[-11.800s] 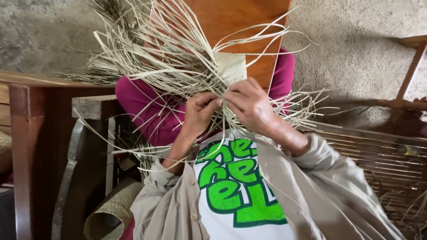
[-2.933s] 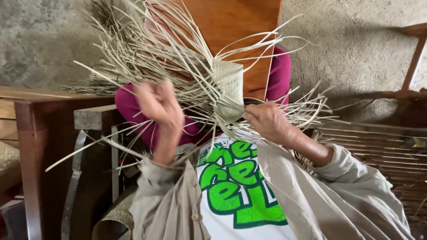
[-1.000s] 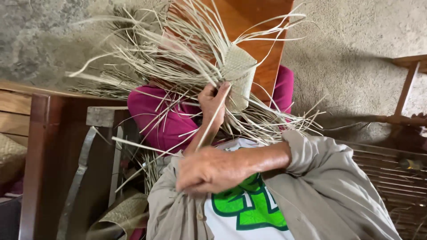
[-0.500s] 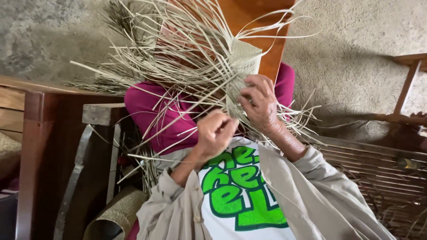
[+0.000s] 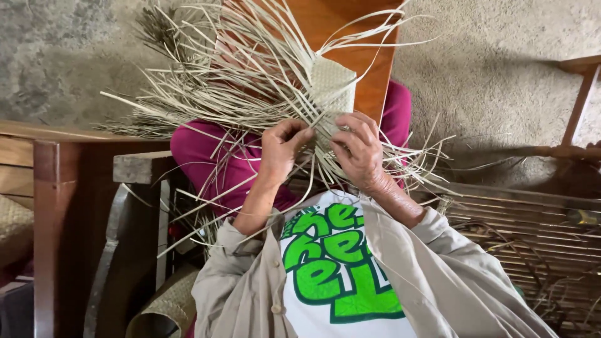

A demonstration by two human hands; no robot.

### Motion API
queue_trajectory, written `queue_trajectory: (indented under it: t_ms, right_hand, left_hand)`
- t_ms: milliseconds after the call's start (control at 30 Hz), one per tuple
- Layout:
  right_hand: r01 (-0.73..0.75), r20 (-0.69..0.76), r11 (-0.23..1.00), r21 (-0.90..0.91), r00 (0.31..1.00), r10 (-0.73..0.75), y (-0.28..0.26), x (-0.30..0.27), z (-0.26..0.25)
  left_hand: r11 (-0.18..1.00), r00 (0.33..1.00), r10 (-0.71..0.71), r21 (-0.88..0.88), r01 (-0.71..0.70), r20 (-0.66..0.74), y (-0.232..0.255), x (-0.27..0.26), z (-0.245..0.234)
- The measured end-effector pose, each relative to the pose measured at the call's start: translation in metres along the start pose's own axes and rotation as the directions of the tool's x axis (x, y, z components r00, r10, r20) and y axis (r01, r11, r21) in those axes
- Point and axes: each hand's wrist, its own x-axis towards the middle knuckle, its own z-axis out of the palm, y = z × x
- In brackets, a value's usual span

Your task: Weaving straw fibers together to create a structured object like a hat or basket

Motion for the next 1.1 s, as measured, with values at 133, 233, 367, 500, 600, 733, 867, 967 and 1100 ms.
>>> queue_trajectory:
  t_ms: [133,233,367,500,600,733,867,967,1100]
  right_hand:
    - [-0.004,0.024,1.000,0.014,1.000,0.004,0.000,-0.003,0.001]
    - [0.002,0.052,1.000,-0.028,0.999,0.000,-0.001,0.002,-0.004]
    - [0.021,0.212,0.996,-0.091,0.977,-0.001,-0.012,0.035,-0.016]
    - [-0.012,0.441,0.996,0.091,0.897,-0.030,0.001,0.068,0.001]
    - [-0.037,0.523,0.978,0.203,0.849,-0.077,0.020,0.077,0.015]
    - [-0.102,0.586,0.963,0.250,0.808,-0.067,0.016,0.094,0.003]
    - [-0.261,0.633,0.918,0.298,0.774,0.015,0.011,0.096,-0.003]
    - [-0.343,0.637,0.891,0.298,0.766,0.082,0.012,0.094,-0.002]
    - [-0.315,0.610,0.903,0.293,0.788,0.077,0.020,0.098,0.001]
  left_hand:
    - [0.994,0.997,-0.070,-0.088,0.071,0.018,-0.019,0.001,0.002]
    - [0.971,0.990,-0.140,-0.194,0.140,0.015,-0.017,0.002,0.003]
    - [0.973,0.971,0.230,-0.018,-0.229,0.072,-0.017,0.001,0.002]
    - [0.946,0.945,0.320,0.030,-0.323,0.071,-0.022,0.006,0.002]
    - [0.955,0.955,0.295,-0.048,-0.293,0.035,-0.031,0.007,0.004]
    - [0.945,0.936,0.328,-0.061,-0.323,0.129,-0.046,0.018,-0.007]
    - [0.944,0.933,0.327,-0.088,-0.317,0.148,-0.064,0.034,-0.010]
    - [0.948,0.942,0.311,-0.112,-0.298,0.125,-0.047,0.028,-0.003]
    - [0.890,0.894,0.438,0.093,-0.446,0.089,-0.041,0.022,0.001]
